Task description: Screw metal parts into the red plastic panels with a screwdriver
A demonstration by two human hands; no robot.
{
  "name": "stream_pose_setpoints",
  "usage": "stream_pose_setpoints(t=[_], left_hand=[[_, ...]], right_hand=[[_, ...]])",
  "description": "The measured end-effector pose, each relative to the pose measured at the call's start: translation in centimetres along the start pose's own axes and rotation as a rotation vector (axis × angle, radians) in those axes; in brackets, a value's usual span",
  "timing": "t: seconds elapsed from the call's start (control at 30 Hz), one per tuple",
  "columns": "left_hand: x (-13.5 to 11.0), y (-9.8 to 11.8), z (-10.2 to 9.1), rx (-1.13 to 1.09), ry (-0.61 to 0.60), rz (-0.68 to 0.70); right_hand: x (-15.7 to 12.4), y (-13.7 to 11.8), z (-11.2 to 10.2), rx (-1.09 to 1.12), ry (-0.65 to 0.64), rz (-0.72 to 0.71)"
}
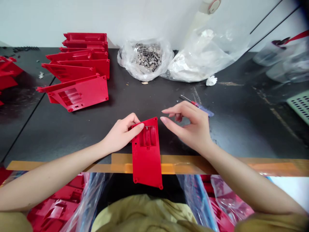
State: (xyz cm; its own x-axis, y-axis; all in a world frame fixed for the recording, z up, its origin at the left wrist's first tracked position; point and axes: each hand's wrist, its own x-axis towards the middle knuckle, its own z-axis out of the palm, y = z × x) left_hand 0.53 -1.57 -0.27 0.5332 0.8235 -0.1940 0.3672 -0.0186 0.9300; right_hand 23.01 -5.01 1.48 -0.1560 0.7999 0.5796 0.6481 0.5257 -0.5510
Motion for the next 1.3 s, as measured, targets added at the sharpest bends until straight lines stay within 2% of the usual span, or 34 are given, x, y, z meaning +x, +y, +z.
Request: stream_pose_setpoints(t=[0.17,0.27,0.33,0.43,0.5,0.57,0.63,0.73,0.8,0.9,1.03,1.1,1.17,1.23,1.3], left_hand=[[0.0,0.4,0.4,0.165,0.087,0.041],[0.2,0.3,0.5,0.157,0.106,0.061],[0.2,0.2,0.5,0.122,0.099,0.068],[0.1,0.0,0.5,0.093,0.091,0.054],[0.0,0.0,0.5,0.095,0.091,0.039],[0.0,0.0,0.5,0.103,0.090,0.033],[-0.1,0.0,0.5,0.106,0.085,0.032],[-0.1,0.0,0.6,0.119,0.089,0.032],[-0.1,0.1,0.6,0.142,0.101,0.027],[-0.2,0.2,0.6,0.164,0.114,0.023],[-0.2,0.1,0.5,0.154,0.116,0.035],[-0.2,0.0,0.5,0.135,0.109,0.040],[-0.2,-0.1,0.5,0.116,0.103,0.045],[-0.1,-0.2,0.5,0.107,0.103,0.051],[-0.1,-0.3,0.5,0.110,0.098,0.053]], right_hand=[[-0.6,0.5,1.2,0.147,-0.174,0.100],[-1.2,0.2,2.4,0.215,-0.171,0.204],[-1.0,0.1,2.2,0.258,-0.190,0.241],[0.0,1.1,-0.1,0.203,-0.216,0.261],[0.4,2.9,-2.7,-0.002,-0.145,0.330],[0.2,5.4,-5.4,-0.273,-0.093,0.456],[-0.6,8.1,-7.4,-0.459,-0.109,0.534],[-2.1,10.9,-8.4,-0.410,-0.199,0.650],[-2.7,11.4,-8.1,-0.364,-0.186,0.664],[-2.7,9.9,-7.2,-0.228,-0.021,0.665],[-1.4,5.1,-6.2,0.135,0.183,0.636],[-0.4,2.2,-5.6,0.486,0.344,0.574],[0.4,-0.6,-4.7,0.740,0.442,0.523],[0.8,-2.7,-3.3,0.820,0.448,0.401],[0.9,-3.8,-1.8,0.753,0.441,0.280]])
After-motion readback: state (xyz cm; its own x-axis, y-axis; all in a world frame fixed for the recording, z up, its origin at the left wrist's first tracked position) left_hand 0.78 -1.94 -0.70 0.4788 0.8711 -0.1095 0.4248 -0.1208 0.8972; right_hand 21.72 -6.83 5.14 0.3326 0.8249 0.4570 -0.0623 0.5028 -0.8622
